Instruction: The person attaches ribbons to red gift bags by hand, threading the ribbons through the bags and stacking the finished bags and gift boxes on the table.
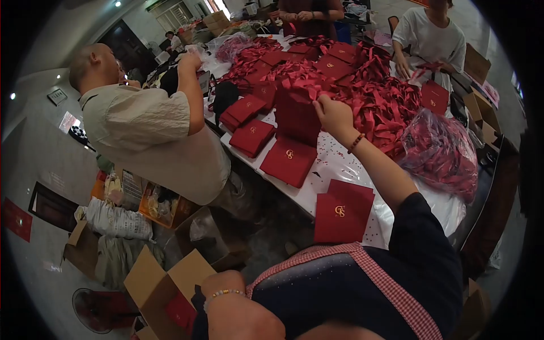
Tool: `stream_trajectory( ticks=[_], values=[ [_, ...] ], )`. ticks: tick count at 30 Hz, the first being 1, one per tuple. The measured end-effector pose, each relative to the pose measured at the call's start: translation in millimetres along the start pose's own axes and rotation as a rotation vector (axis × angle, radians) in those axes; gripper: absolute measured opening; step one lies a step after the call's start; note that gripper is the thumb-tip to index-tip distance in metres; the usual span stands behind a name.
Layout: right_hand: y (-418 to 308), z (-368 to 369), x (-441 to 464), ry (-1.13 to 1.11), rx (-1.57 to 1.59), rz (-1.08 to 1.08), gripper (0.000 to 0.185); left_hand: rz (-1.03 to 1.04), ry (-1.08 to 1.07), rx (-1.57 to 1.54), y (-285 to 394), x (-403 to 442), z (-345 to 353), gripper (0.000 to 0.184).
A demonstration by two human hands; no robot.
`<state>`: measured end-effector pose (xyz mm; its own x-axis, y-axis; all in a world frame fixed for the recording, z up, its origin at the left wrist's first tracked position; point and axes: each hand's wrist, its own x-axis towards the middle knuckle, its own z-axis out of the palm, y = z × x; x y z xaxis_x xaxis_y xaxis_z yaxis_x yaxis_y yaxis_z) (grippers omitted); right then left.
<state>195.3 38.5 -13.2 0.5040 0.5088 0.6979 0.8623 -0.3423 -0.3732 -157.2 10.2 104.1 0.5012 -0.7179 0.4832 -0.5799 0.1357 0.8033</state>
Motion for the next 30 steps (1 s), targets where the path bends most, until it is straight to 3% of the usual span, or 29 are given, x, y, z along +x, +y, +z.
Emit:
stream_trajectory(
  ticks=[6, 10, 11, 18, 23, 30],
  values=[
    [2.2, 61.1, -18.0, 0.100, -0.184, -0.247, 0.021, -0.043, 0.058, 0.107, 15.0, -32.2, 19.6, 0.035],
    [1.1, 65.9, -15.4, -0.038, -0.284, -0.281, 0.021, -0.042, 0.095, 0.133, 11.3, -41.7, 9.9, 0.036],
    [5.7, 75.1, -20.2, -0.146, -0.309, -0.268, 0.020, -0.039, 0.100, 0.131, 11.1, -44.0, 7.8, 0.036],
    [-3.2, 65.9, -28.7, -0.249, -0.208, -0.131, 0.020, -0.019, 0.140, 0.105, 4.2, -51.5, 0.1, 0.038],
    [-10.5, 55.9, -30.8, -0.257, -0.156, -0.157, 0.044, -0.011, 0.157, 0.077, -7.1, -48.6, 10.6, 0.039],
    [-16.2, 25.0, -42.2, -0.237, -0.109, -0.099, 0.037, -0.007, 0.179, 0.043, -11.3, -46.6, 14.3, 0.041]
  ],
)
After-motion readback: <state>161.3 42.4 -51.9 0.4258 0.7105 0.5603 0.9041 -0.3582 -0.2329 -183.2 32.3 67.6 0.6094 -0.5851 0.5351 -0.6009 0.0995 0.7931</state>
